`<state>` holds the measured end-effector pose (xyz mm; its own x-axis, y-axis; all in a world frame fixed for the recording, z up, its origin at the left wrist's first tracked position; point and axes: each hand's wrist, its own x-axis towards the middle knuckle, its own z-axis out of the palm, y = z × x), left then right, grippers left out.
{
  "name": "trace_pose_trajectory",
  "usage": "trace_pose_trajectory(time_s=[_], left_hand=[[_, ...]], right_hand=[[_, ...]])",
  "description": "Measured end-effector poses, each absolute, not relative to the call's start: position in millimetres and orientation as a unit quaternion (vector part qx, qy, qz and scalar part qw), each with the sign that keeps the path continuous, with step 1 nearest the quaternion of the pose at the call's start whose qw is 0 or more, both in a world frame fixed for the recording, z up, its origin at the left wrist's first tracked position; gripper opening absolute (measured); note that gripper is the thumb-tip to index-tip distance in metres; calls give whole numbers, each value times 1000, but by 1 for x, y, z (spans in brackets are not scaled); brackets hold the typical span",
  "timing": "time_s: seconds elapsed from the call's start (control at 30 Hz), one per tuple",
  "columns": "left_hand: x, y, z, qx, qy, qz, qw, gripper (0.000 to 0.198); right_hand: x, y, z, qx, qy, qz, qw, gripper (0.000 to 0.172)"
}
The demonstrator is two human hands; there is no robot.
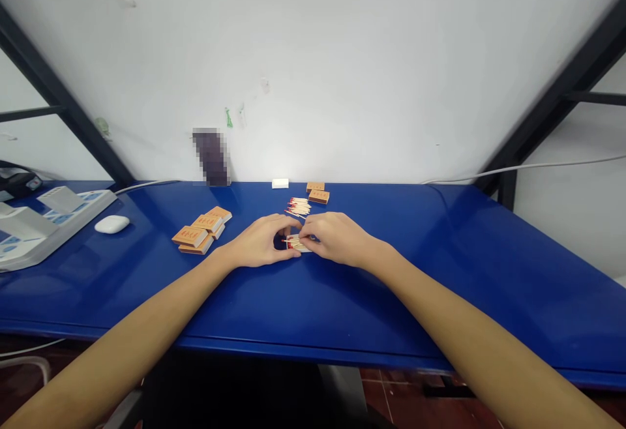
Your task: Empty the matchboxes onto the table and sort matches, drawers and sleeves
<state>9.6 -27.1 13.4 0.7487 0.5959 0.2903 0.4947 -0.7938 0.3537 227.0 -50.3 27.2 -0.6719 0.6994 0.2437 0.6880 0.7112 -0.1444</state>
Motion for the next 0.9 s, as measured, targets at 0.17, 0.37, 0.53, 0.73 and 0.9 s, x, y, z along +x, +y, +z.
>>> trace_pose_trajectory(time_s=[0.17, 0.37, 0.53, 0.73, 0.9], left_hand=[[6, -24, 14, 928, 276, 208, 141, 34], [4, -16, 8, 921, 287, 226, 134, 30], [4, -14, 5, 922, 287, 228, 124, 30], [5, -15, 5, 923, 285, 230, 118, 30], [6, -15, 4, 922, 285, 231, 123, 29]], right_hand=[[227, -51, 26, -377, -914, 16, 149, 20], [227, -49, 22, -378, -912, 24, 157, 18], [225, -50, 22, -367, -914, 39, 171, 22], [229, -50, 30, -377, -906, 26, 190, 23], [237, -45, 30, -407, -897, 27, 172, 17]])
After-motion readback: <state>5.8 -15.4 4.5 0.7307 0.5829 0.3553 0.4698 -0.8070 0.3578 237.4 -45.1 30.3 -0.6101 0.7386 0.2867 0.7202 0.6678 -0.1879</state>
